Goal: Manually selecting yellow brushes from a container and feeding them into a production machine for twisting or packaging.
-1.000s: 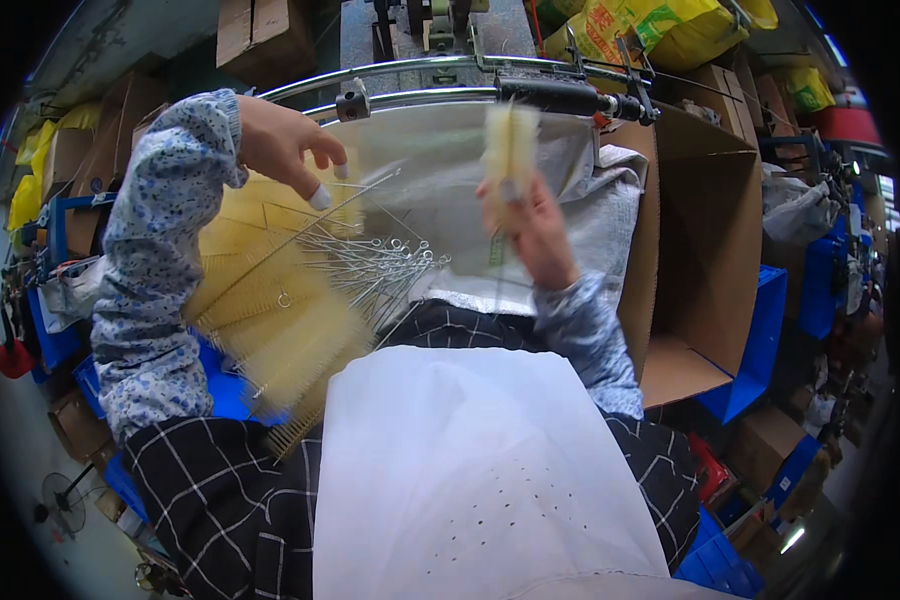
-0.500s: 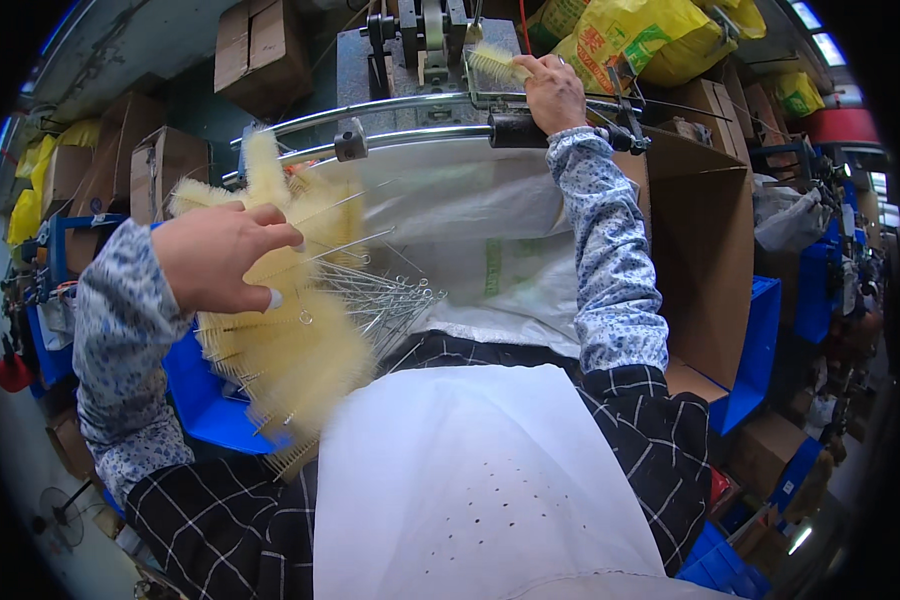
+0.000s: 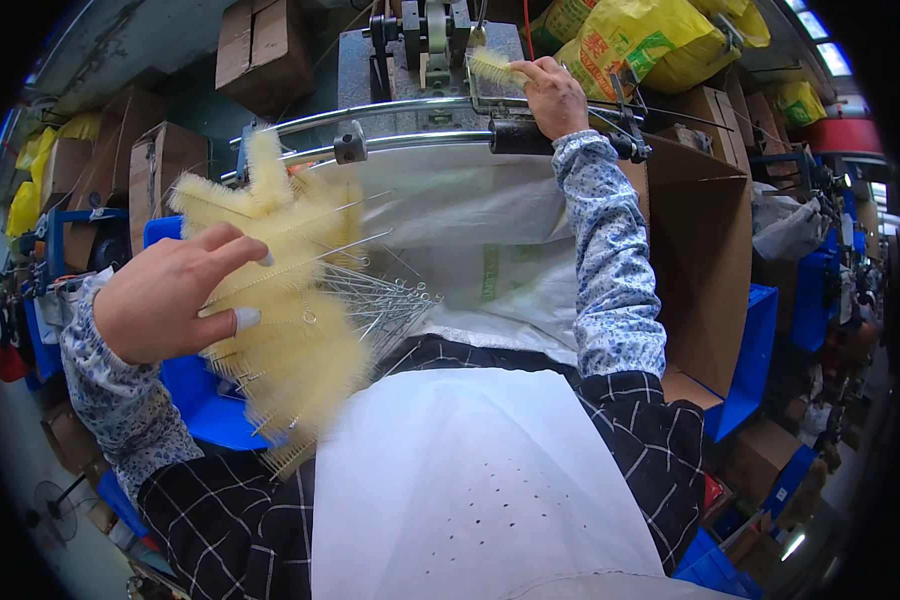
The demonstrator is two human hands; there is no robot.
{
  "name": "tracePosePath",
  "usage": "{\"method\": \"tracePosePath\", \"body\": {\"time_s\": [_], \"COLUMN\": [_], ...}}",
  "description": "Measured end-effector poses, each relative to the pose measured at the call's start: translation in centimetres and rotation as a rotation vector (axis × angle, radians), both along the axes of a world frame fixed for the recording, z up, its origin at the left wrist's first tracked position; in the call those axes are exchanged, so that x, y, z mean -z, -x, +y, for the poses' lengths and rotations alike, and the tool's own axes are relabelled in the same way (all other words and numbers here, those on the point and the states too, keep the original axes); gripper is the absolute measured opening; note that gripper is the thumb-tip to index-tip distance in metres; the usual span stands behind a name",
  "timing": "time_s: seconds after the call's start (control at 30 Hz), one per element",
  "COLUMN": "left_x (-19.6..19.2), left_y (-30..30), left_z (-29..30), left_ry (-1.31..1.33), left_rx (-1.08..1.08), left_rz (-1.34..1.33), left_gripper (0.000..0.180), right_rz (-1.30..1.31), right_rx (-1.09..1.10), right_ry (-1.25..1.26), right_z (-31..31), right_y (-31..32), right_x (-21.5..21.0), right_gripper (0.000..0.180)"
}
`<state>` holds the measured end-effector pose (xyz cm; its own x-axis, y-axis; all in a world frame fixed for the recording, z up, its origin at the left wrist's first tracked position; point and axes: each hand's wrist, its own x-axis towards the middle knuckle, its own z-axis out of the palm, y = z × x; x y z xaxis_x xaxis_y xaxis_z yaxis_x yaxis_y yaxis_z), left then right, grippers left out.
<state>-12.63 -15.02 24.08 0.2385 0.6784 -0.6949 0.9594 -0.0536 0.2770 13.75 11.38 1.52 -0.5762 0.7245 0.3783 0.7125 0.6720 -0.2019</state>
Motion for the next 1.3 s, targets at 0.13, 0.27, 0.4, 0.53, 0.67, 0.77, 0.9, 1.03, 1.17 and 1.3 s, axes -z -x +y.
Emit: {"method": "tracePosePath", "body": {"time_s": [0.13, 0.27, 0.4, 0.53, 0.67, 0.77, 0.9, 1.03, 1.17, 1.3], "left_x": [-0.2, -0.1, 0.0, 0.5, 0.7, 0.8, 0.0, 1.5, 2.3, 2.3], "left_y": [0.3, 0.2, 0.8, 1.3, 2.6, 3.4, 3.4, 3.3, 3.6, 3.6], "left_z": [-0.6, -0.7, -0.6, -0.3, 0.8, 1.4, 2.0, 3.5, 2.4, 2.1], "left_ry": [-0.039, -0.029, -0.05, -0.156, -0.335, -0.537, -0.423, -0.407, -0.486, -0.452], "left_rx": [0.039, -0.001, 0.0, 0.044, 0.071, 0.143, 0.031, -0.002, -0.066, -0.087], "left_rz": [-0.124, -0.147, -0.287, -0.4, -0.677, -0.922, -1.099, -1.204, -1.118, -1.074], "left_gripper": [0.041, 0.041, 0.032, 0.029, 0.038, 0.056, 0.055, 0.052, 0.049, 0.045], "right_rz": [-0.023, -0.055, -0.02, -0.017, -0.14, -0.203, -0.211, -0.238, -0.203, -0.06], "right_rx": [-0.013, -0.064, -0.074, -0.074, -0.029, -0.028, -0.102, 0.084, 0.302, 0.312], "right_ry": [-0.079, -0.149, -0.154, -0.037, -0.041, -0.084, -0.152, -0.122, -0.026, 0.032], "right_z": [0.2, 0.9, 0.7, 1.9, 2.2, 3.1, 4.4, 3.0, 1.5, 1.5], "right_y": [0.2, 0.1, 0.4, 0.2, 0.6, 1.2, 2.0, -0.8, -2.6, -3.0], "right_x": [-0.6, -0.7, -0.7, 0.4, 0.1, 0.3, 1.2, 0.2, -0.5, 0.2], "right_gripper": [0.024, 0.025, 0.028, 0.03, 0.033, 0.035, 0.04, 0.056, 0.056, 0.045]}}
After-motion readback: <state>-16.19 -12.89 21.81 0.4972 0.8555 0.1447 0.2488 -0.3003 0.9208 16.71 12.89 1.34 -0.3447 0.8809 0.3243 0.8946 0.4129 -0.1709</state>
